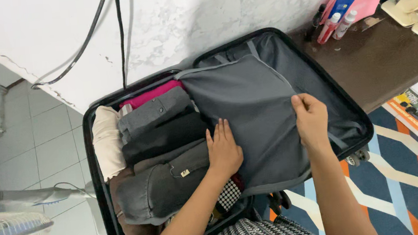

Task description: The person folds various clothing items on a dresser and places them into an open suitcase. They handle shirts, pants, and other garments one by one, arranging them neatly inside the suitcase.

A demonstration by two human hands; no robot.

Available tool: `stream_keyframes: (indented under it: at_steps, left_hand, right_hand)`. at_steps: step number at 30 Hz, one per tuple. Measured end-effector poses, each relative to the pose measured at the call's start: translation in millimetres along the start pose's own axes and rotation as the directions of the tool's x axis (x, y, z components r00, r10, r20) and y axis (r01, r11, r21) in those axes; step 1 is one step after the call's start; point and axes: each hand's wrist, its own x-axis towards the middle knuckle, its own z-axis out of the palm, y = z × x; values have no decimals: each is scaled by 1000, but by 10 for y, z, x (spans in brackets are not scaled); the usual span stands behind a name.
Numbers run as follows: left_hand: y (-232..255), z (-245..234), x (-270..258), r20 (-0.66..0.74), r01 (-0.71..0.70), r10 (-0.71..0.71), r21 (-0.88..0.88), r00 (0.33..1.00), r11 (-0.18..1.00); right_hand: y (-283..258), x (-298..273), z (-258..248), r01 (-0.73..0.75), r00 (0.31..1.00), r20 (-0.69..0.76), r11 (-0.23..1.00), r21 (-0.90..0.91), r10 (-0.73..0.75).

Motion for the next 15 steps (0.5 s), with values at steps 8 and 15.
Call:
stream_keyframes:
  at_steps: [8, 15]
  left_hand:
    - [-106, 97, 64, 33, 26, -25, -41, 999, 999]
    - [-850, -399, 82, 278, 237, -214, -951, 936, -199]
  right_hand:
    - [-1160, -276, 283, 207, 927, 203, 883, 421, -314]
    - [-1474, -1014, 1107, 80, 797, 519, 906, 416, -308]
